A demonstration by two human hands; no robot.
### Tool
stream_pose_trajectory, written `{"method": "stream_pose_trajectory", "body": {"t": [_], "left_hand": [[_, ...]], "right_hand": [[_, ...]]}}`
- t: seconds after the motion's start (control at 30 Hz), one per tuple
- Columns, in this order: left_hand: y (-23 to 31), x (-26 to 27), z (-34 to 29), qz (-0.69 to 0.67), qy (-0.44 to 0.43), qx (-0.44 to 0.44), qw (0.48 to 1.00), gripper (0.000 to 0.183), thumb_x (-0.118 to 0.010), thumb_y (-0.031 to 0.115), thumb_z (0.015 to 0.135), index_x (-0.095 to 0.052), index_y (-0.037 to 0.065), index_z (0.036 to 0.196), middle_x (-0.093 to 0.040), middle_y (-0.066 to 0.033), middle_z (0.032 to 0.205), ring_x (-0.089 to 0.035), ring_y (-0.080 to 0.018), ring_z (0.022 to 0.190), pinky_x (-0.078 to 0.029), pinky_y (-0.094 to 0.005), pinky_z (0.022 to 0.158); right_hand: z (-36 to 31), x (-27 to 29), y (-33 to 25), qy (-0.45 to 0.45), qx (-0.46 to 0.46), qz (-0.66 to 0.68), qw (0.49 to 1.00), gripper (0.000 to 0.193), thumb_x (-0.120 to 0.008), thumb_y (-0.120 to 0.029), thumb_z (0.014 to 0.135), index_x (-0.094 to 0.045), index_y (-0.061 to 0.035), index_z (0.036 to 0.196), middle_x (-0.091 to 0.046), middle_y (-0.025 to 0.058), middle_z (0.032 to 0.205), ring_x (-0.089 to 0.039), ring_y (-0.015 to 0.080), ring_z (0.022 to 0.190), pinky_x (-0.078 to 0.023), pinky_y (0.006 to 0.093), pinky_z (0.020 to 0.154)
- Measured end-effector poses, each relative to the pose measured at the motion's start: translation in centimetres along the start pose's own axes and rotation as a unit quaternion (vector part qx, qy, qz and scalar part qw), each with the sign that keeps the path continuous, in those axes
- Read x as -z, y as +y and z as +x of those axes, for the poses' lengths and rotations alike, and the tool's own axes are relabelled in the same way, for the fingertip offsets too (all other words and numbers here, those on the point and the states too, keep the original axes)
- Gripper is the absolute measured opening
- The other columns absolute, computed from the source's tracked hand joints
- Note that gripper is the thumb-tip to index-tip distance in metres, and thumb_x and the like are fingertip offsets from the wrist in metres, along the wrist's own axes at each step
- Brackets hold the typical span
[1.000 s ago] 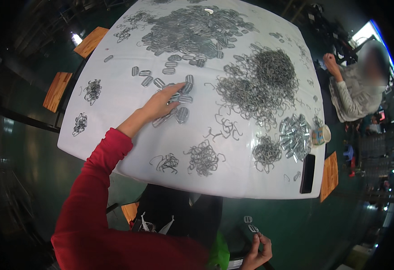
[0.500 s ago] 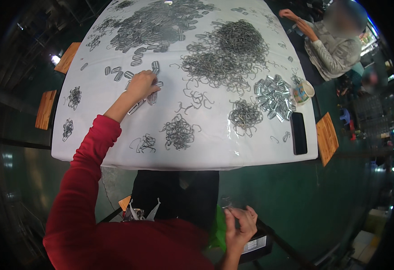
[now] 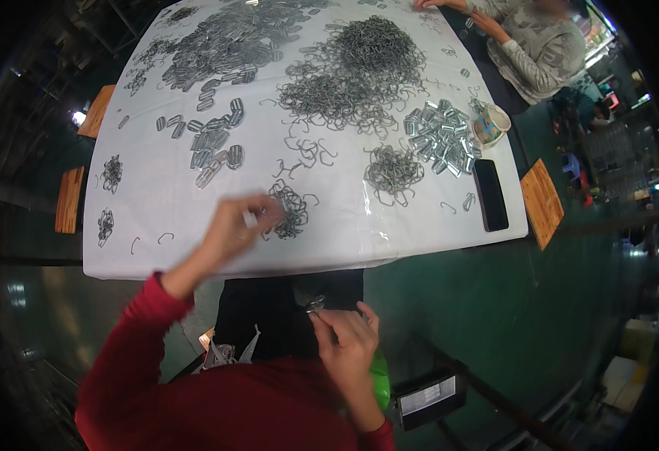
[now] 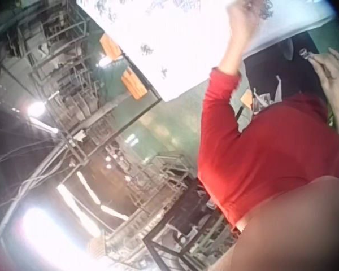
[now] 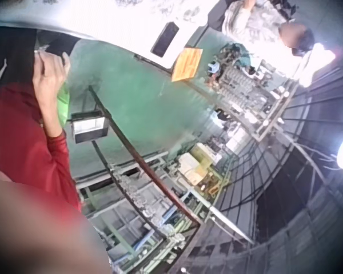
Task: The person repeatedly picks up small metal hooks and rectangular metal pieces from a white table, links them together by hand, and hangs the assembled keychains on a nearby metal rack. The process is continuous and repetitive throughout the clip.
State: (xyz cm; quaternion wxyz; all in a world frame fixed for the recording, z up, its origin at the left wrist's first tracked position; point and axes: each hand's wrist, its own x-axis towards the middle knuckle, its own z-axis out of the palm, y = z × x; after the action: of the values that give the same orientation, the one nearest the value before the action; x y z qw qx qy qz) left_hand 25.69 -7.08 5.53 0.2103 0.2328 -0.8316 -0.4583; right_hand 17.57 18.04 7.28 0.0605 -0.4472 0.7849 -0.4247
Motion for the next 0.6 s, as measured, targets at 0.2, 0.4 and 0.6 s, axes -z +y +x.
{"method": "stream_pose_trajectory", "body": {"t": [0.2, 0.4, 0.6], "left_hand": [[6.1, -4.2, -6.8, -0.184, -0.051, 0.069, 0.979, 0.014, -0.073, 0.004, 0.084, -0.071, 0.001, 0.097, -0.072, -0.0086, 0.089, -0.066, -0.0122, 0.074, -0.052, -0.0245, 0.068], [5.9, -4.6, -7.5, -0.183, -0.014, 0.054, 0.982, 0.015, -0.069, 0.008, 0.086, -0.072, 0.005, 0.1, -0.07, -0.0083, 0.088, -0.066, -0.015, 0.073, -0.052, -0.027, 0.064], [5.2, -5.5, -7.8, -0.189, 0.019, 0.008, 0.982, 0.017, -0.071, 0.005, 0.083, -0.072, 0.006, 0.1, -0.068, -0.007, 0.091, -0.066, -0.0151, 0.079, -0.053, -0.0262, 0.066]], "right_hand": [[0.8, -0.9, -0.4, 0.017, 0.003, 0.0, 1.0, 0.008, -0.076, -0.008, 0.08, -0.069, -0.0107, 0.083, -0.069, 0.0001, 0.076, -0.064, 0.0164, 0.068, -0.042, 0.0412, 0.092], [1.2, -1.4, -0.7, 0.03, 0.0, -0.001, 1.0, 0.009, -0.076, -0.008, 0.079, -0.069, -0.0108, 0.083, -0.068, 0.0003, 0.076, -0.064, 0.0161, 0.068, -0.042, 0.0409, 0.093], [0.9, -2.0, -0.6, 0.044, -0.011, -0.003, 0.999, 0.01, -0.076, -0.007, 0.077, -0.067, -0.0099, 0.08, -0.067, 0.0008, 0.074, -0.064, 0.0175, 0.066, -0.043, 0.0417, 0.092]]}}
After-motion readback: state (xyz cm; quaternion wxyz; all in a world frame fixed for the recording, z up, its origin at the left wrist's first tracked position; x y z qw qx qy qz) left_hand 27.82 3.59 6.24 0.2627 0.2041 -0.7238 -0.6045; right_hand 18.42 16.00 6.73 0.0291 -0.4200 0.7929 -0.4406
